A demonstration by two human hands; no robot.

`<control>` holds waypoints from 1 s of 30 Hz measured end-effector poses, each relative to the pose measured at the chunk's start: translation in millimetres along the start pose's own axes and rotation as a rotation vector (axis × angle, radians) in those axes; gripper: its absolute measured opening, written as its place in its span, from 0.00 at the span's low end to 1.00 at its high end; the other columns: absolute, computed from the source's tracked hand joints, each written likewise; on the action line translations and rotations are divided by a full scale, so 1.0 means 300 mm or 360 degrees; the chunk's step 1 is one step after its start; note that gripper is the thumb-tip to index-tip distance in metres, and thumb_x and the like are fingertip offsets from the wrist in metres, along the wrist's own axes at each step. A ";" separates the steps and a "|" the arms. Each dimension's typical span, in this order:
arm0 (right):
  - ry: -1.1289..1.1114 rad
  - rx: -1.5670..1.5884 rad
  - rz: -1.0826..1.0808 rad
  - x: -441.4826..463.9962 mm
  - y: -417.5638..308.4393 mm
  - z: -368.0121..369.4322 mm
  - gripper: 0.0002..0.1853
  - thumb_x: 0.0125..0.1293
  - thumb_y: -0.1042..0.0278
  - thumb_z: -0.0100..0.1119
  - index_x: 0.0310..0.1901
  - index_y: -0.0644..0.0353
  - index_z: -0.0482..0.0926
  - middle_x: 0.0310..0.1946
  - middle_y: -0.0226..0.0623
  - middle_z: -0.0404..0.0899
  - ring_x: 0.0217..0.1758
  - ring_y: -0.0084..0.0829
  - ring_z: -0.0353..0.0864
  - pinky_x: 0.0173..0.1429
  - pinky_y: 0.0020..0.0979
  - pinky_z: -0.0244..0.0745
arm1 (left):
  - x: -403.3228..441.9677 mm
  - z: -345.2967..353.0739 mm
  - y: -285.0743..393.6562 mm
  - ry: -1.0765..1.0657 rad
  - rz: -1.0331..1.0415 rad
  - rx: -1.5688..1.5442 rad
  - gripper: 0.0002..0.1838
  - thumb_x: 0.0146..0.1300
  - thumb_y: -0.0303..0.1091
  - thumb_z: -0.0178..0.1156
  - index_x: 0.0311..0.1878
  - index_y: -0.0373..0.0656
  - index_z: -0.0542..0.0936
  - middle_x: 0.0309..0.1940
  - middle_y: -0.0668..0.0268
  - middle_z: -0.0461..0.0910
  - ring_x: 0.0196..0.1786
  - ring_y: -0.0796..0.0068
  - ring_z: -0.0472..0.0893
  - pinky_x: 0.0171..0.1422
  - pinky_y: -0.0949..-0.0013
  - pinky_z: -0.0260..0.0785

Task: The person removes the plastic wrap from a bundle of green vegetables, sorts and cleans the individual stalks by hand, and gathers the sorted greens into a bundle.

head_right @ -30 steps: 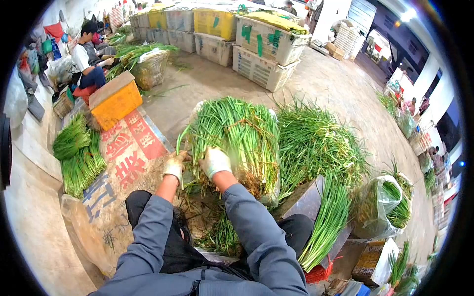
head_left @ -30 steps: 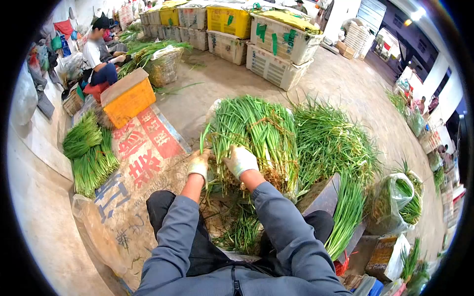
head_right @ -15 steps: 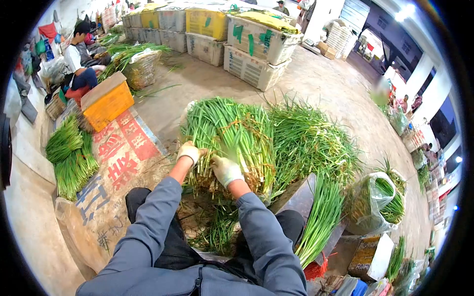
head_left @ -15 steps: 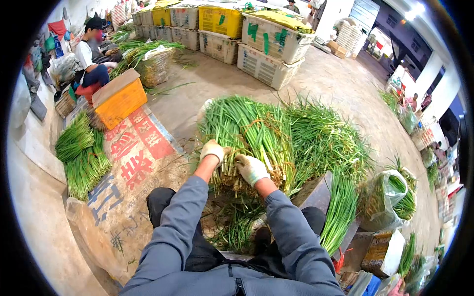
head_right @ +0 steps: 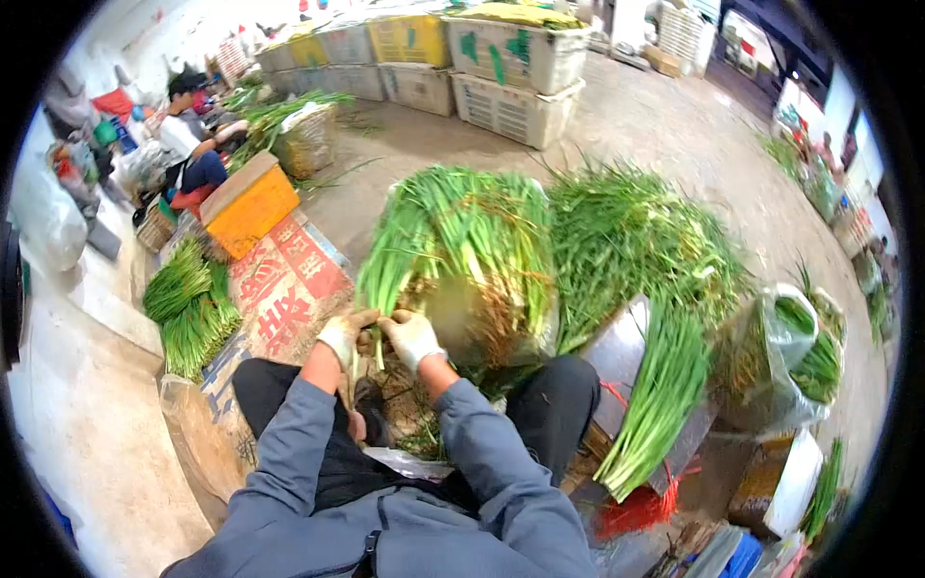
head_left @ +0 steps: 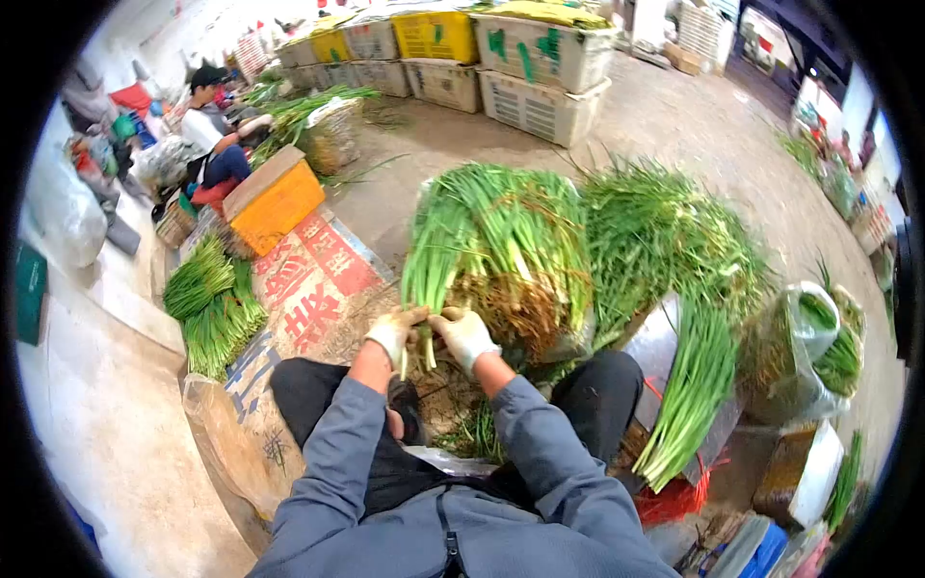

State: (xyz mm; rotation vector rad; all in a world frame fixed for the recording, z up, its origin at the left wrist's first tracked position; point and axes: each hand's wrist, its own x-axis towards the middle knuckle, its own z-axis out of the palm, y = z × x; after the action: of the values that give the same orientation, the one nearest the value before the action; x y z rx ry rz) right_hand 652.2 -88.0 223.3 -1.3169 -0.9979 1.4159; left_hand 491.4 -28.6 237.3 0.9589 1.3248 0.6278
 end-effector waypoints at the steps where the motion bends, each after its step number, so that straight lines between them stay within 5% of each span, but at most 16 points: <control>1: 0.0166 -0.0304 -0.0009 -0.041 0.012 0.000 0.17 0.69 0.61 0.61 0.52 0.64 0.84 0.41 0.44 0.88 0.42 0.33 0.87 0.48 0.35 0.81 | -0.033 0.039 -0.022 0.0185 -0.0053 -0.0019 0.12 0.69 0.38 0.61 0.52 0.47 0.82 0.27 0.70 0.76 0.25 0.75 0.71 0.27 0.68 0.65; 4: 0.0458 -0.0581 -0.0402 -0.053 0.232 0.027 0.16 0.64 0.62 0.60 0.47 0.61 0.86 0.45 0.47 0.87 0.46 0.46 0.86 0.52 0.38 0.81 | 0.164 -0.085 -0.251 0.0101 0.0029 -0.0320 0.25 0.67 0.44 0.66 0.61 0.39 0.77 0.46 0.53 0.83 0.41 0.55 0.83 0.42 0.52 0.81; 5: 0.0414 -0.0358 -0.0474 -0.097 0.272 0.019 0.14 0.61 0.64 0.59 0.45 0.60 0.87 0.44 0.50 0.87 0.45 0.47 0.86 0.52 0.40 0.81 | 0.227 -0.153 -0.282 0.0062 -0.0273 -0.0405 0.26 0.66 0.46 0.66 0.62 0.40 0.76 0.49 0.52 0.83 0.45 0.53 0.84 0.45 0.50 0.82; 7: 0.0278 -0.0831 -0.0293 -0.129 0.314 0.059 0.14 0.59 0.68 0.59 0.44 0.61 0.87 0.36 0.51 0.87 0.42 0.49 0.87 0.50 0.44 0.82 | 0.044 -0.011 -0.198 0.0366 -0.0202 -0.0529 0.28 0.64 0.49 0.69 0.63 0.47 0.77 0.40 0.58 0.82 0.36 0.62 0.82 0.34 0.60 0.79; 8: 0.0107 -0.1035 -0.0109 -0.173 0.386 0.052 0.14 0.60 0.67 0.59 0.46 0.59 0.87 0.39 0.50 0.87 0.44 0.48 0.87 0.50 0.44 0.81 | 0.297 -0.227 -0.332 0.0292 0.0029 -0.0335 0.26 0.64 0.49 0.69 0.61 0.50 0.78 0.28 0.67 0.73 0.23 0.75 0.69 0.22 0.71 0.62; 9: -0.0099 -0.1208 0.0060 -0.204 0.447 0.064 0.15 0.61 0.67 0.59 0.47 0.58 0.88 0.42 0.49 0.87 0.47 0.47 0.87 0.50 0.43 0.81 | 0.216 -0.152 -0.294 0.0589 0.0081 -0.0413 0.20 0.66 0.48 0.67 0.57 0.50 0.80 0.22 0.74 0.62 0.20 0.81 0.55 0.21 0.74 0.46; 11: -0.0135 -0.1343 0.0179 -0.218 0.525 0.036 0.15 0.62 0.66 0.60 0.49 0.57 0.87 0.45 0.47 0.87 0.48 0.45 0.87 0.49 0.44 0.81 | 0.172 -0.121 -0.222 0.0769 0.0115 -0.0268 0.15 0.68 0.50 0.65 0.49 0.51 0.83 0.19 0.78 0.60 0.19 0.81 0.55 0.22 0.75 0.46; 14: -0.0575 -0.1831 0.0377 -0.198 0.576 0.004 0.17 0.65 0.62 0.62 0.54 0.53 0.87 0.53 0.40 0.86 0.51 0.41 0.86 0.45 0.46 0.80 | 0.321 -0.307 -0.266 0.0230 0.0141 -0.0364 0.13 0.70 0.48 0.62 0.48 0.52 0.83 0.22 0.79 0.64 0.20 0.82 0.60 0.23 0.76 0.50; 16: 0.0102 -0.1051 0.0100 -0.164 0.408 0.003 0.20 0.65 0.54 0.62 0.44 0.66 0.85 0.38 0.52 0.85 0.41 0.47 0.86 0.44 0.48 0.79 | 0.341 -0.350 -0.325 -0.0223 -0.0036 -0.0458 0.12 0.72 0.45 0.59 0.51 0.52 0.83 0.25 0.78 0.71 0.23 0.81 0.65 0.24 0.75 0.58; 18: 0.0115 -0.0453 -0.0119 -0.198 0.159 -0.002 0.28 0.66 0.46 0.61 0.52 0.66 0.82 0.40 0.50 0.86 0.40 0.50 0.85 0.48 0.44 0.78 | -0.110 0.030 -0.122 0.0041 -0.0209 -0.0292 0.16 0.73 0.41 0.56 0.56 0.44 0.80 0.36 0.67 0.82 0.34 0.74 0.80 0.36 0.68 0.76; 20: -0.0066 -0.0535 0.0115 -0.191 0.080 -0.003 0.30 0.60 0.40 0.67 0.47 0.64 0.86 0.40 0.45 0.87 0.42 0.39 0.86 0.50 0.36 0.79 | 0.102 -0.094 -0.347 -0.0330 0.0000 -0.0339 0.17 0.72 0.41 0.55 0.57 0.42 0.81 0.43 0.65 0.83 0.44 0.72 0.82 0.45 0.71 0.76; 22: -0.0032 -0.0191 0.0150 -0.193 0.045 0.015 0.27 0.59 0.43 0.71 0.45 0.63 0.88 0.39 0.44 0.88 0.40 0.31 0.86 0.47 0.33 0.80 | -0.061 0.009 -0.216 -0.0245 0.0017 -0.0408 0.17 0.73 0.38 0.50 0.53 0.38 0.83 0.41 0.64 0.84 0.36 0.77 0.81 0.37 0.77 0.72; 25: 0.0158 -0.0331 0.0139 -0.139 0.168 0.056 0.19 0.62 0.54 0.72 0.41 0.64 0.86 0.32 0.37 0.86 0.35 0.23 0.82 0.44 0.27 0.78 | 0.030 -0.048 -0.283 -0.0310 -0.0268 -0.0724 0.27 0.76 0.55 0.51 0.58 0.39 0.81 0.44 0.62 0.86 0.24 0.84 0.75 0.21 0.81 0.61; 27: 0.0106 -0.0278 0.0068 -0.103 0.258 0.074 0.16 0.62 0.59 0.72 0.40 0.65 0.85 0.29 0.35 0.83 0.33 0.20 0.79 0.41 0.26 0.76 | 0.003 -0.063 -0.315 -0.0416 -0.0082 -0.0552 0.28 0.74 0.57 0.55 0.58 0.40 0.81 0.42 0.64 0.86 0.18 0.84 0.71 0.18 0.77 0.58; 28: 0.0057 -0.0157 0.0098 -0.097 0.294 0.083 0.15 0.64 0.61 0.70 0.42 0.66 0.84 0.29 0.33 0.83 0.32 0.19 0.78 0.38 0.27 0.75 | 0.028 -0.093 -0.373 -0.0256 -0.0040 -0.0130 0.23 0.73 0.51 0.59 0.57 0.40 0.82 0.38 0.67 0.86 0.16 0.83 0.68 0.18 0.76 0.58; 30: 0.0024 -0.0269 0.0070 -0.099 0.309 0.097 0.15 0.65 0.61 0.69 0.42 0.66 0.84 0.29 0.32 0.83 0.31 0.19 0.77 0.37 0.27 0.75 | 0.015 -0.097 -0.360 -0.0163 -0.0070 -0.0218 0.16 0.72 0.43 0.62 0.48 0.39 0.83 0.27 0.69 0.82 0.14 0.81 0.67 0.17 0.74 0.57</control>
State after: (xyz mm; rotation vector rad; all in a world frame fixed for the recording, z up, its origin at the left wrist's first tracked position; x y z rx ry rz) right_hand 613.9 -138.2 143.6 -1.4776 -1.1042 1.3764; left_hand 449.0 -72.0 143.2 0.8376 1.1939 0.6194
